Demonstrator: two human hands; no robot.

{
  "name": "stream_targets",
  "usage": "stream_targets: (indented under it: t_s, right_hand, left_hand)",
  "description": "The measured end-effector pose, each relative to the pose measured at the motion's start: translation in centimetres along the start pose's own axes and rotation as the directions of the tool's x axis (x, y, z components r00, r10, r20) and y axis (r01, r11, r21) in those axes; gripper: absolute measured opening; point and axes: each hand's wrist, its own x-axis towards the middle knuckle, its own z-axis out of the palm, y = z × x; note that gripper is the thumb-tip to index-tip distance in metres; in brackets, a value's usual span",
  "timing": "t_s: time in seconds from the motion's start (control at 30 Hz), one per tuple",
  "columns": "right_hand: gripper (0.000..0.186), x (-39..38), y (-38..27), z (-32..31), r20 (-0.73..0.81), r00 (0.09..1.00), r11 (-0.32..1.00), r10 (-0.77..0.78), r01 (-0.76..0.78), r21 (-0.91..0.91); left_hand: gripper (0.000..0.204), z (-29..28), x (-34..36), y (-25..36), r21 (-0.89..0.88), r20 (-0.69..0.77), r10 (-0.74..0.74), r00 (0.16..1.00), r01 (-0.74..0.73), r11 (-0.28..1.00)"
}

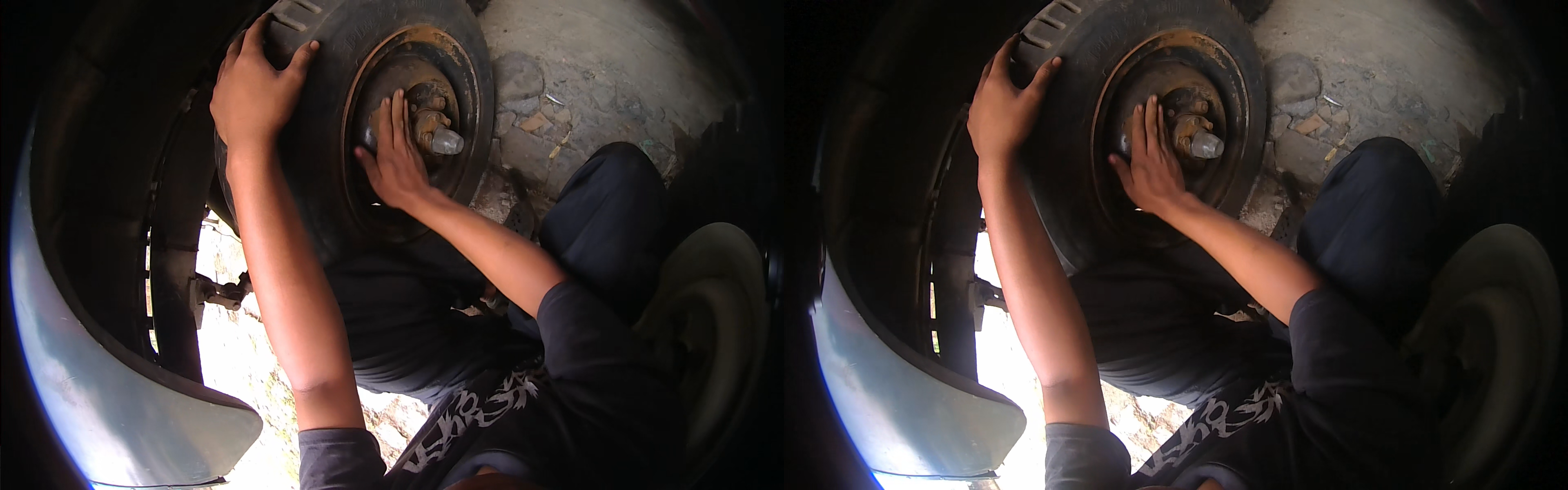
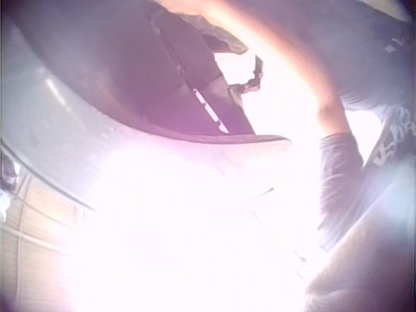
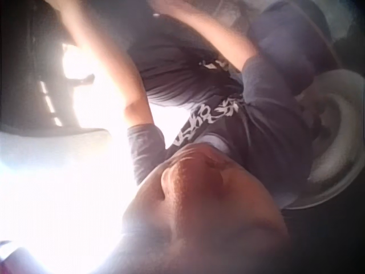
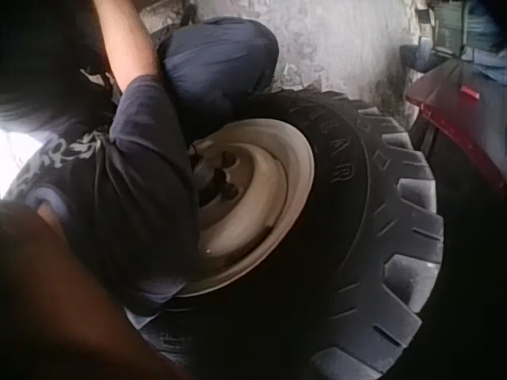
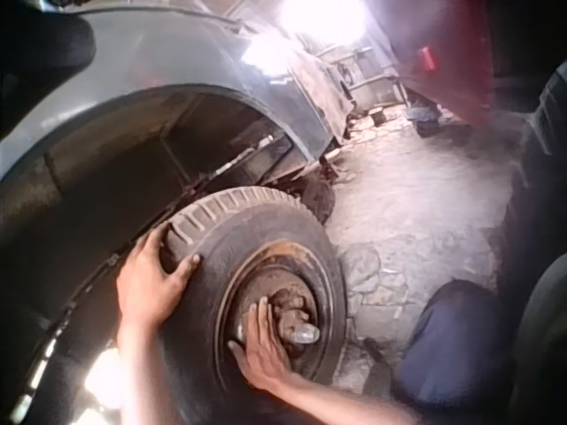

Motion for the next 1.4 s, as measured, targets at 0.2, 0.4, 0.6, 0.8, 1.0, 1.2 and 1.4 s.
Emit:
stream_targets:
  t_s: [0.2, 0.4, 0.6, 0.8, 1.0, 1.2, 1.4]
  right_hand:
    - [0.095, -0.7, -1.6, 0.5, 0.04, 0.999, 0.997, 0.024, -0.021, -0.079]
    - [0.089, 3.4, 0.1, -0.4, -0.062, 0.997, 0.999, 0.036, -0.038, -0.022]
    - [0.084, 1.5, -1.9, 0.4, -0.001, 1.0, 0.998, 0.003, -0.003, -0.064]
    - [0.085, 5.0, -0.3, -0.7, -0.051, 0.991, 0.992, 0.122, -0.124, -0.036]
    - [0.085, 2.6, -1.6, 0.0, 0.053, 0.998, 0.993, -0.014, 0.021, -0.118]
    - [0.075, 5.2, 0.5, -1.2, -0.065, 0.996, 0.998, 0.054, -0.051, 0.049]
    - [0.075, 3.2, -0.6, -0.3, -0.007, 0.999, 0.998, -0.044, 0.043, -0.043]
  left_hand:
    - [0.086, -0.5, -0.5, -0.3, 0.01, 0.001, -0.024, 1.0, 0.024, 1.0]
    - [0.087, -0.1, 0.1, -0.1, -0.026, 0.007, 0.006, 1.0, -0.006, 1.0]
    - [0.089, -0.4, -0.7, -0.4, 0.029, -0.003, 0.013, 1.0, -0.013, 0.999]
    - [0.089, 0.0, -0.1, 0.1, 0.001, -0.002, 0.031, 1.0, -0.031, 1.0]
    - [0.084, -0.8, -0.8, 0.0, 0.006, 0.0, 0.008, 1.0, -0.008, 1.0]
    - [0.085, -0.5, -0.3, 0.6, -0.002, 0.018, 0.01, 1.0, -0.01, 1.0]
    - [0.086, -0.5, -0.6, -0.2, 0.025, -0.021, 0.024, 0.999, -0.024, 0.999]
